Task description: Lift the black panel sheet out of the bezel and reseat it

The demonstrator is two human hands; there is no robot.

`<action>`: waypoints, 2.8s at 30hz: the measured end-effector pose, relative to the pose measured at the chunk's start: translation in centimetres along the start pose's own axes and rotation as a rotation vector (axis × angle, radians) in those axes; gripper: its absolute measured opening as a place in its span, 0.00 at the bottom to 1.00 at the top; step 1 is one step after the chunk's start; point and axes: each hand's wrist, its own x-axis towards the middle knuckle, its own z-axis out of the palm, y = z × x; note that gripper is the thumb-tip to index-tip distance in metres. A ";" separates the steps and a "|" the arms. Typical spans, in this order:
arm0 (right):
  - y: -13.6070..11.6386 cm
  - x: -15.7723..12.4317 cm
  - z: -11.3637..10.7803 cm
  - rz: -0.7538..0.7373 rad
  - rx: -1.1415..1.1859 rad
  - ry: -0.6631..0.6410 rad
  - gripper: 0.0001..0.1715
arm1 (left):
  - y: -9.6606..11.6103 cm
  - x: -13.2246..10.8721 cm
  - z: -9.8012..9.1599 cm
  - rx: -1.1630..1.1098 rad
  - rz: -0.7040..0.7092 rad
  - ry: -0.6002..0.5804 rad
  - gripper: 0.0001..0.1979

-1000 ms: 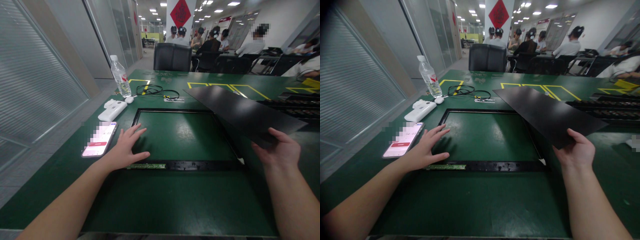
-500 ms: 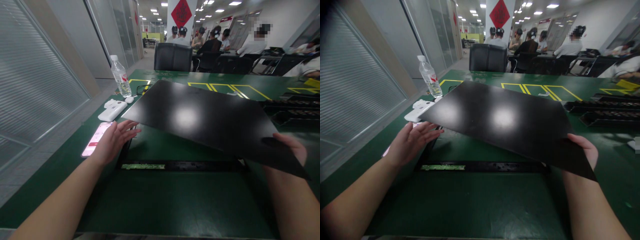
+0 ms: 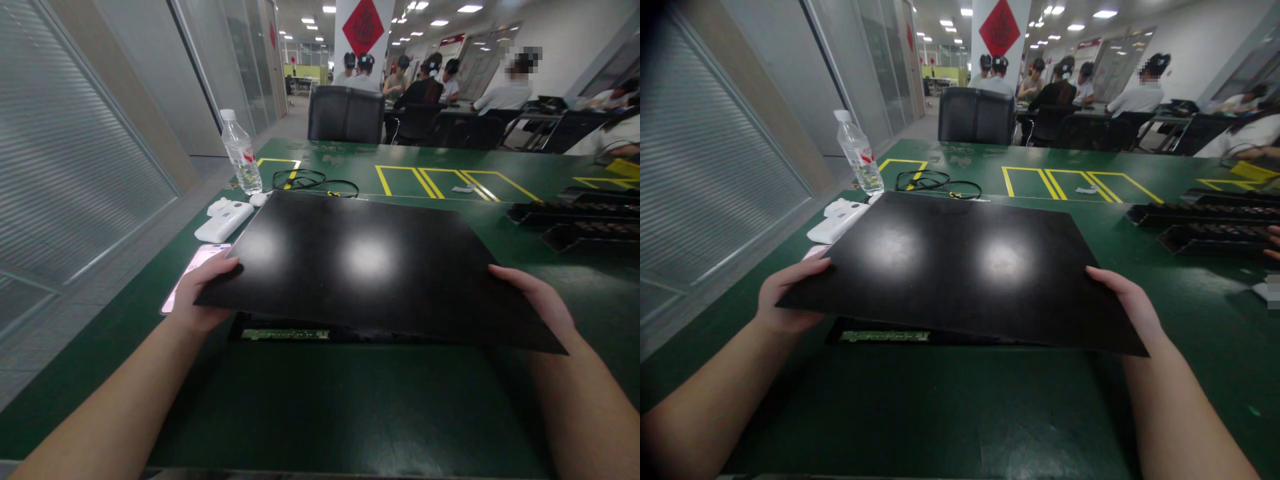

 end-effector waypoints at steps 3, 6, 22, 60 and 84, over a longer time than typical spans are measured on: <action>0.1 0.3 0.7 0.125 0.064 -0.046 0.12 | 0.3 -0.3 1.0 -0.014 0.057 0.048 0.14; 0.6 0.9 0.8 0.019 0.049 -0.065 0.13 | 0.6 -0.7 1.8 -0.033 0.090 0.115 0.25; 0.6 1.4 0.4 -0.070 0.012 0.065 0.29 | -0.1 -0.2 1.2 -0.010 0.134 0.027 0.31; 1.0 2.4 -0.3 -0.100 -0.111 0.164 0.18 | -1.6 0.0 1.3 0.191 -0.035 -0.061 0.13; 3.7 3.1 -0.7 -0.276 -0.579 0.195 0.18 | -2.2 0.4 1.1 0.151 -0.073 -0.032 0.16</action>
